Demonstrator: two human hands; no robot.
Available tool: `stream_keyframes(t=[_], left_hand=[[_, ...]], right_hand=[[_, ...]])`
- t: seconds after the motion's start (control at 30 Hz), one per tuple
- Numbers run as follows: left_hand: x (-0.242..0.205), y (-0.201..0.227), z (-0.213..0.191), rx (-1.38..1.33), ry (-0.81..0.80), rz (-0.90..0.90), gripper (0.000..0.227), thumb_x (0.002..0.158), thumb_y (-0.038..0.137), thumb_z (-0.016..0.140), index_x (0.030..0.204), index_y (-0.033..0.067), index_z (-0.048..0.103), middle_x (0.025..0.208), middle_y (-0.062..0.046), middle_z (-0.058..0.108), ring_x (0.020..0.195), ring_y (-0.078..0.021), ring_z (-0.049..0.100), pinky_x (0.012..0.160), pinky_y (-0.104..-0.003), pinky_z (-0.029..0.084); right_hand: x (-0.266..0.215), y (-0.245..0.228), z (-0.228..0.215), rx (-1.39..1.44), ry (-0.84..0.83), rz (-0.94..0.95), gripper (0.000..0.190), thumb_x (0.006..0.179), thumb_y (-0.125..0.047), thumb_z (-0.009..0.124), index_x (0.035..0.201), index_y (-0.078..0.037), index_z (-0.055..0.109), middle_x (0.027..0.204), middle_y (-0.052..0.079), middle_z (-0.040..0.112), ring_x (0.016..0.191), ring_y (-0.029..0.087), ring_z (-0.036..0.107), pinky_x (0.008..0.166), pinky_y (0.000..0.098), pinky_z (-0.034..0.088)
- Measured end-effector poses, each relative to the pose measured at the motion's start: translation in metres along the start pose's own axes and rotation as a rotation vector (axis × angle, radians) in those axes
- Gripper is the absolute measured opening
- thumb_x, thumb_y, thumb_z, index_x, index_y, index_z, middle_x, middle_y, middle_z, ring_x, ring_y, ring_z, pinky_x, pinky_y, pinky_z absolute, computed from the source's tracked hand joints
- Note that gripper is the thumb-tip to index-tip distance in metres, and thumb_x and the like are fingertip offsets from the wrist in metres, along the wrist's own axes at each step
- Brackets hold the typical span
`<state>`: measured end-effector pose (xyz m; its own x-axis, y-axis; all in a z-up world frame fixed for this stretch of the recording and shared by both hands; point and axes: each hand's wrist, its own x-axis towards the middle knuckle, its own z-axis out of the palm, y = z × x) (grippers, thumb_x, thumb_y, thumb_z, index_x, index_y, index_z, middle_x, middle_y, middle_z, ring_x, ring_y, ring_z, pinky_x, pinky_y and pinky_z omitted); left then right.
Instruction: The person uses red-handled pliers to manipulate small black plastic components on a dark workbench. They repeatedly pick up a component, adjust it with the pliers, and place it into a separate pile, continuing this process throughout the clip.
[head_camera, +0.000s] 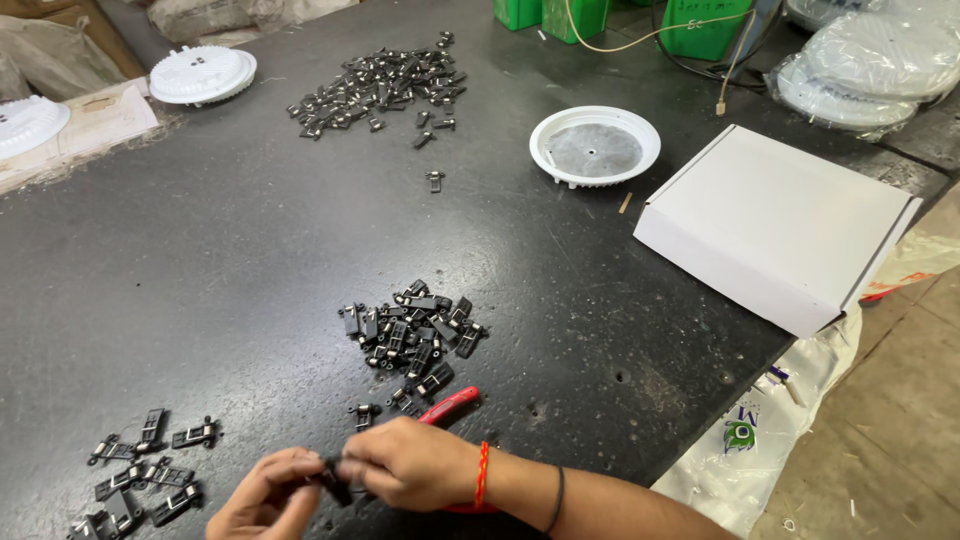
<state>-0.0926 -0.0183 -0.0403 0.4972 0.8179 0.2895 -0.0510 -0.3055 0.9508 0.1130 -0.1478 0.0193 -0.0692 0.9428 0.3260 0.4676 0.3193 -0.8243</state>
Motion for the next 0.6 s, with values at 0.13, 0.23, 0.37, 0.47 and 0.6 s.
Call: stream_keyframes(t=[0.13, 0.23, 0.37, 0.47, 0.6], left_hand=[[-0.003, 0.011, 0.007, 0.057, 0.014, 0.116, 0.018, 0.087, -0.008, 0.062, 0.088, 0.0015, 0.076, 0.092, -0.012, 0.077, 0.093, -0.0172, 0.074, 0.089, -0.029, 0.058], [-0.009, 0.020, 0.049, 0.460, 0.295, 0.116, 0.022, 0.088, -0.005, 0.056, 0.093, 0.0049, 0.074, 0.090, -0.010, 0.075, 0.086, -0.0148, 0.074, 0.082, -0.029, 0.057], [-0.012, 0.032, 0.058, 0.472, 0.331, -0.207, 0.014, 0.102, 0.012, 0.061, 0.109, 0.0077, 0.072, 0.080, -0.011, 0.073, 0.071, -0.0178, 0.070, 0.068, -0.031, 0.055], [-0.009, 0.031, 0.054, 0.192, 0.335, -0.306, 0.012, 0.102, 0.018, 0.065, 0.099, 0.0067, 0.066, 0.076, -0.008, 0.069, 0.065, -0.0150, 0.066, 0.060, -0.030, 0.051], [-0.006, 0.021, 0.054, -0.308, 0.412, -0.236, 0.023, 0.088, 0.017, 0.076, 0.084, 0.0079, 0.056, 0.072, -0.002, 0.062, 0.058, -0.0097, 0.053, 0.049, -0.025, 0.042]], right_hand=[[0.000, -0.002, 0.010, 0.178, -0.105, 0.077, 0.027, 0.109, -0.023, 0.058, 0.105, 0.002, 0.065, 0.087, 0.013, 0.071, 0.080, 0.023, 0.070, 0.074, 0.0349, 0.056], [0.002, -0.001, 0.024, 0.267, -0.071, 0.258, 0.024, 0.108, -0.020, 0.057, 0.108, 0.003, 0.065, 0.085, 0.012, 0.072, 0.077, 0.017, 0.070, 0.072, 0.0319, 0.057], [0.007, 0.006, 0.033, 0.751, -0.042, 0.365, 0.024, 0.106, -0.017, 0.058, 0.123, -0.001, 0.065, 0.099, 0.004, 0.071, 0.087, 0.009, 0.068, 0.080, 0.0269, 0.057], [0.007, 0.011, 0.032, 0.894, -0.060, 0.267, 0.025, 0.102, -0.012, 0.065, 0.125, -0.002, 0.063, 0.106, 0.002, 0.071, 0.091, 0.009, 0.066, 0.084, 0.0268, 0.056], [0.006, 0.010, 0.025, 0.710, 0.017, 0.197, 0.021, 0.102, -0.010, 0.070, 0.118, 0.003, 0.066, 0.100, 0.004, 0.071, 0.091, 0.009, 0.067, 0.084, 0.0265, 0.056]])
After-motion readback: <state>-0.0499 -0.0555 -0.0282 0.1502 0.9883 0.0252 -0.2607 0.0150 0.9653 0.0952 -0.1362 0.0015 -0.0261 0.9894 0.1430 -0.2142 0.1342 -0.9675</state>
